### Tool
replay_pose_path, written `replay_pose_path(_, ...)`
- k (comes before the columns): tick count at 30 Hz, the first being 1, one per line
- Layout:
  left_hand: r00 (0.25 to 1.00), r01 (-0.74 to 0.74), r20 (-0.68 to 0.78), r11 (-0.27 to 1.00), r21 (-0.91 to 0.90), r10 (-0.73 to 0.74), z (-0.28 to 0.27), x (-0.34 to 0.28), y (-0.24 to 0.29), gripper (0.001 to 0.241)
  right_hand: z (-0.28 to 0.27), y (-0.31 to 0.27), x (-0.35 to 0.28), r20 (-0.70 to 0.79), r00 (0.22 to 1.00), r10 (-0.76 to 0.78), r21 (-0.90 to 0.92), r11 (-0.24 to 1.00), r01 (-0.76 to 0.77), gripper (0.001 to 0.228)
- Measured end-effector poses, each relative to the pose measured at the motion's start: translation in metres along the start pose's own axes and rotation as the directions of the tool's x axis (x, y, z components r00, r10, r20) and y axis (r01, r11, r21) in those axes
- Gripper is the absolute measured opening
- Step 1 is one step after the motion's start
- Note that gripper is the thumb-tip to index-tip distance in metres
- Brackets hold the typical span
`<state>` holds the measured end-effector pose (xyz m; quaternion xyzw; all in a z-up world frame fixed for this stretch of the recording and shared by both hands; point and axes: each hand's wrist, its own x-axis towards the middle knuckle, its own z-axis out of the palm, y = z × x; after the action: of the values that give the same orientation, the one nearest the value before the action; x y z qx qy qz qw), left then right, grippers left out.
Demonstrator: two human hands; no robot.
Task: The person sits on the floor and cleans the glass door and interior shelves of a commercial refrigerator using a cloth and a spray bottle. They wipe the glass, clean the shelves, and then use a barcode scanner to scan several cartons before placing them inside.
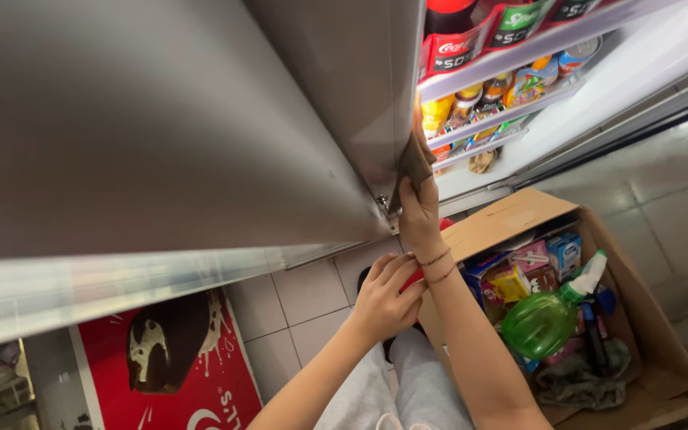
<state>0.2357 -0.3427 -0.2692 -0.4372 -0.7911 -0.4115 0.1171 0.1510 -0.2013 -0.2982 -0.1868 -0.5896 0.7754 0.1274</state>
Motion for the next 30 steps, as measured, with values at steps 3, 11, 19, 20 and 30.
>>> replay_pose_path(3,0.999,0.021,0.048,0.999,-0.046,-0.019,0.003,-0.006,-0.01,0.029,-0.022,0.047,0.003,0.14,0.966,-0.218,0.116,0.972,0.203,0.045)
replay_pose_path(11,0.947,0.312,-0.042,0.942,-0.125,-0.32,0.012,-0.022,-0.029,0.039,-0.01,-0.046,-0.018,0.28,0.862,-0.424,-0.07,0.886,0.458,0.064)
replay_pose_path(19,0.967,0.255,0.018,0.958,-0.13,-0.255,0.026,-0.004,-0.041,0.037,-0.001,-0.024,-0.025,0.167,0.892,-0.419,-0.222,0.866,0.449,0.067)
replay_pose_path(20,0.962,0.273,0.046,0.951,-0.143,-0.269,0.028,-0.002,-0.041,0.032,-0.008,-0.002,-0.019,0.105,0.956,-0.275,-0.196,0.936,0.291,0.056)
replay_pose_path(30,0.794,0.595,0.335,0.761,-0.258,-0.508,0.039,-0.012,-0.051,0.028,-0.024,0.028,0.0,-0.02,0.998,-0.063,-0.217,0.974,0.057,0.049)
